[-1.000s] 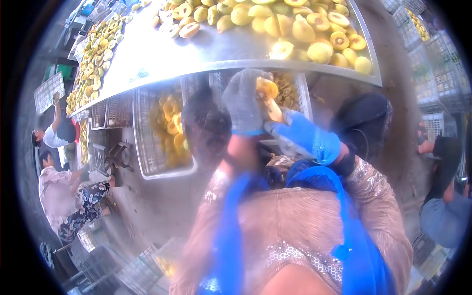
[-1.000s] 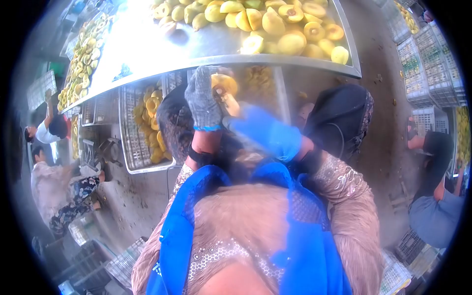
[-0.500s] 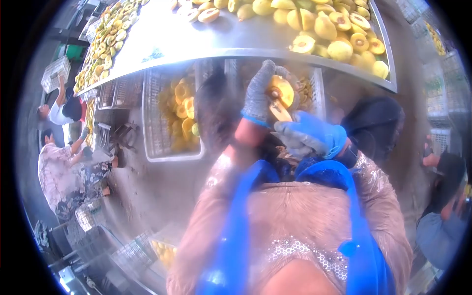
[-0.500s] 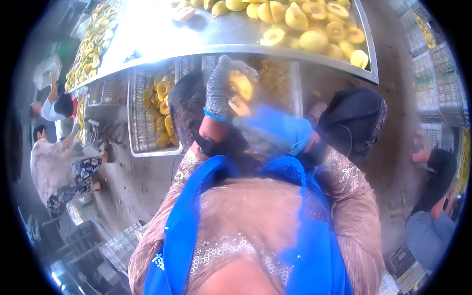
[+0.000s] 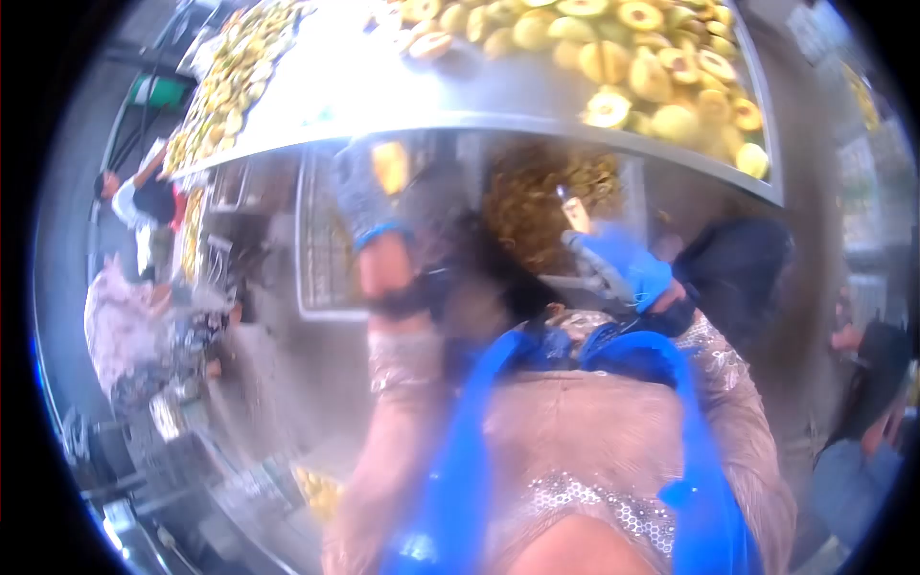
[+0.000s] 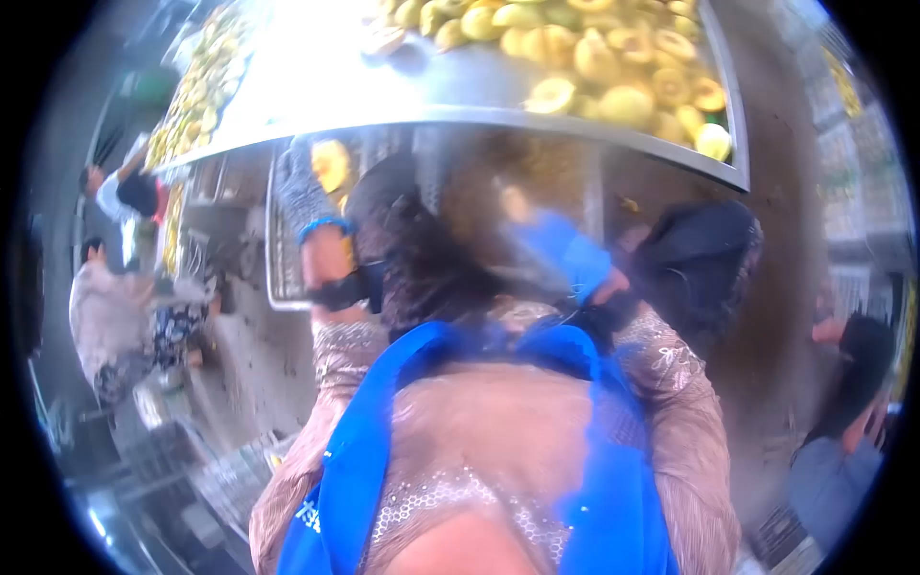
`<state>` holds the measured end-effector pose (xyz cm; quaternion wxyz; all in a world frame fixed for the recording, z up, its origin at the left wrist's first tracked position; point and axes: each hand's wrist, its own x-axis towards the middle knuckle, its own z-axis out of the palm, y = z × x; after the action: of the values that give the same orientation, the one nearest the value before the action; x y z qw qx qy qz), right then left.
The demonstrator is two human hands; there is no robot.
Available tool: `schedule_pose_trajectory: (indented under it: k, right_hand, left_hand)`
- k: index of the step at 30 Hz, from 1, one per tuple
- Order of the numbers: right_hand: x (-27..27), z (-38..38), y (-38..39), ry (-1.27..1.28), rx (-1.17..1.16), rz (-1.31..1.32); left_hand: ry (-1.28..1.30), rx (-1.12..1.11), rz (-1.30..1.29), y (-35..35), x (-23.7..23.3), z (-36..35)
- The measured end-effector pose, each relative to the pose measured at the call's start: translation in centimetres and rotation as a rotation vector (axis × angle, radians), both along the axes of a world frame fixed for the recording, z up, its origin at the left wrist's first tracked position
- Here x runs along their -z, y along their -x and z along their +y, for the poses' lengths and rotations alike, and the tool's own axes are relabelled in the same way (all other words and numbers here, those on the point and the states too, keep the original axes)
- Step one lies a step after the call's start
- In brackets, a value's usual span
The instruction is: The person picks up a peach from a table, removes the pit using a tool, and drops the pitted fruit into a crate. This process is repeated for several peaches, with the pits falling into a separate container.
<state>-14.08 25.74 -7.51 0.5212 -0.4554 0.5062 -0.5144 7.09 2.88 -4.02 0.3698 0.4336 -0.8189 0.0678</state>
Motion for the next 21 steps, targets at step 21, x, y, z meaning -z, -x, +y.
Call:
schedule_pose_trajectory:
  k: [21]
  right_hand:
    - [3.3, 4.1, 2.7, 0.328, 0.207, 0.537]
  left_hand:
    - [-0.773, 0.597, 0.002, 24.3, -0.9, 4.2]
